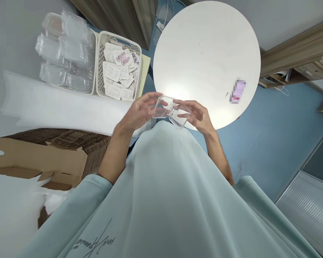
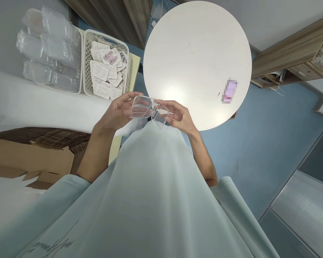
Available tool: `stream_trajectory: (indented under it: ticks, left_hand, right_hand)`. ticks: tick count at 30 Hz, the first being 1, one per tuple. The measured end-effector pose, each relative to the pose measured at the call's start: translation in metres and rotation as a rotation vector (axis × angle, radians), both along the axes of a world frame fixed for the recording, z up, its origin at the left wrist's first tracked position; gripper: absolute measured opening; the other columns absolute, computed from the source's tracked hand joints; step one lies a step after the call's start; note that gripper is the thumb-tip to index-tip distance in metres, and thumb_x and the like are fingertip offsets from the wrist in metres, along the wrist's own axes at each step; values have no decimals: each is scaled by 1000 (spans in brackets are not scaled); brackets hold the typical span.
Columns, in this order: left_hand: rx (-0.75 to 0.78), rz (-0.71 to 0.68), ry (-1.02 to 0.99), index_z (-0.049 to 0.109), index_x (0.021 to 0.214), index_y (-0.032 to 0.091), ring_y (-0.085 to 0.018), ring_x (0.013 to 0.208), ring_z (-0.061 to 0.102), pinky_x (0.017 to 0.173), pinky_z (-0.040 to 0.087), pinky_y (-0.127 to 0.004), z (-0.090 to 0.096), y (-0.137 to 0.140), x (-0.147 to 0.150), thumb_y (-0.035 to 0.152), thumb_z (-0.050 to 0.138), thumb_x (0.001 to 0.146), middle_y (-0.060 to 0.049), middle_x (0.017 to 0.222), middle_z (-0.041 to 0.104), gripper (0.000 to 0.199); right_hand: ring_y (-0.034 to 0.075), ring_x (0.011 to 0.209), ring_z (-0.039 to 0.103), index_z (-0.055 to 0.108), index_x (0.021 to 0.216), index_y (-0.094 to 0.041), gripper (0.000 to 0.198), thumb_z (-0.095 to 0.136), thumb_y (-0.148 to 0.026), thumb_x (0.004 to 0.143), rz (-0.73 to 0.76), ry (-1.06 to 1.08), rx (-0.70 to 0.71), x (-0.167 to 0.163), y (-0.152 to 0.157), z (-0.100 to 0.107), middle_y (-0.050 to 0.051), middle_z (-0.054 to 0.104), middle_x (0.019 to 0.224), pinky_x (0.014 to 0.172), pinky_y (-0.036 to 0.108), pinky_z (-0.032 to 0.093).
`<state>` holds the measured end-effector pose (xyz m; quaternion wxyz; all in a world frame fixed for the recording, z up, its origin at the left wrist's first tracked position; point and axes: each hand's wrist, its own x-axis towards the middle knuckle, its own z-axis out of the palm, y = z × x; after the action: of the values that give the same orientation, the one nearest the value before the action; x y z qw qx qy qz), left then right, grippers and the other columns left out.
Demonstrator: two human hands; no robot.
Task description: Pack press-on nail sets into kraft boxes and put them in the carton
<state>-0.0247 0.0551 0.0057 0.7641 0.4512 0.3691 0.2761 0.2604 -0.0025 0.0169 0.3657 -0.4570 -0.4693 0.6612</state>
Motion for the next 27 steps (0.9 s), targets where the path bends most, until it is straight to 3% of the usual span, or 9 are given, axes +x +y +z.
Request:
stream_trajectory:
  ticks: [5,10,12,15,17,20,23,27]
  left_hand:
    - [-155,91,7,74,140,28,-43,126,83,113,67,-69,-15,-7,11,83,74,95,-14,141,83,70]
    - [-303,318,63,71,137,23,-41,137,80,117,67,-60,-21,-18,32,93,65,100,-19,146,80,80]
    - [-371,412,34,72,133,21,-38,138,79,118,67,-55,-21,-22,40,85,73,101,-19,146,80,72]
    - [-421,451,-8,72,131,21,-34,139,79,122,64,-52,-20,-27,46,60,89,101,-16,149,79,52]
    - [-441,458,-10,73,134,23,-32,138,80,124,63,-51,-22,-29,47,45,93,100,-14,150,80,45]
    - [-461,504,11,73,137,24,-30,137,81,123,64,-48,-28,-29,43,39,93,100,-12,148,82,45]
    - [-459,558,33,73,140,25,-30,136,82,121,66,-45,-33,-27,35,40,94,99,-12,145,83,48]
    - [-435,636,67,74,139,26,-28,131,83,116,68,-41,-35,-26,18,40,96,98,-9,139,85,49]
  right_hand:
    - [40,153,70,73,142,-32,85,88,-89,82,-98,41,-38,-3,-9,-11,14,69,168,122,64,64]
    - [40,159,65,73,141,-34,75,90,-82,86,-209,83,-67,-11,-18,-33,10,70,166,129,64,59]
    - [39,158,66,74,139,-34,73,92,-80,86,-257,92,-78,-15,-21,-40,8,72,164,132,63,57]
    - [38,156,68,74,137,-34,73,94,-80,84,-297,72,-79,-19,-24,-43,8,73,163,135,63,55]
    - [37,158,66,74,139,-35,76,95,-81,83,-276,50,-77,-19,-24,-43,8,72,165,137,63,52]
    - [37,163,61,70,149,-36,88,94,-85,80,-208,13,-72,-12,-18,-50,9,69,169,141,62,47]
    - [37,165,57,64,157,-37,90,88,-85,85,-175,-127,-30,2,-5,-80,10,65,172,140,64,45]
    - [35,149,65,67,153,-30,68,83,-65,96,-105,-515,29,17,16,-147,15,68,163,130,62,51]
